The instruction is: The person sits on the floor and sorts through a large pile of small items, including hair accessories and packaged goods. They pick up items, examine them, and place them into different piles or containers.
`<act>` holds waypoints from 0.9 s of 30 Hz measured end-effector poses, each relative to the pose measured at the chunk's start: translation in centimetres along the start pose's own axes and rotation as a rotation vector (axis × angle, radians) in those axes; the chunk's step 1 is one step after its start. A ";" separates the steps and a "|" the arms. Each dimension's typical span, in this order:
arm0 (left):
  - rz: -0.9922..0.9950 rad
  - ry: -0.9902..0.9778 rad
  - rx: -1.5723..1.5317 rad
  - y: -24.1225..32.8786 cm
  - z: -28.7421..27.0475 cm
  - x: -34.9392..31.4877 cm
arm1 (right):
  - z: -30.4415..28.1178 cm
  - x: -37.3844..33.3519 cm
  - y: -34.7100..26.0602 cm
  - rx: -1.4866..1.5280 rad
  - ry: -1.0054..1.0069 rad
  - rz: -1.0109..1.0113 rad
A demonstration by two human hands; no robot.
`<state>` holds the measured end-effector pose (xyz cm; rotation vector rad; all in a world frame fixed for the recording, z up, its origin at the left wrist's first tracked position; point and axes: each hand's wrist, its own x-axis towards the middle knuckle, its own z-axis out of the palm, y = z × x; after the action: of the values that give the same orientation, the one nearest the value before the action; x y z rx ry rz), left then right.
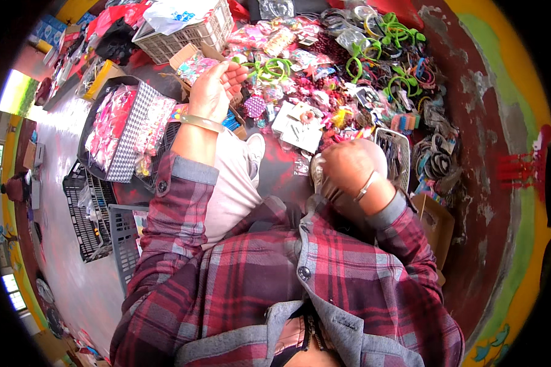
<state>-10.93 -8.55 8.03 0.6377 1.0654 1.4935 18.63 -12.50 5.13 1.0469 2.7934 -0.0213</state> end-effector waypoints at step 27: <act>-0.335 0.161 1.398 -30.9 -6.9 31.1 | 7.4 3.9 2.2 0.291 -0.157 -0.125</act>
<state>-9.00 18.08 -27.48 1.1813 2.1845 0.3156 18.20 -8.82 -2.64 0.8787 2.7604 -0.5151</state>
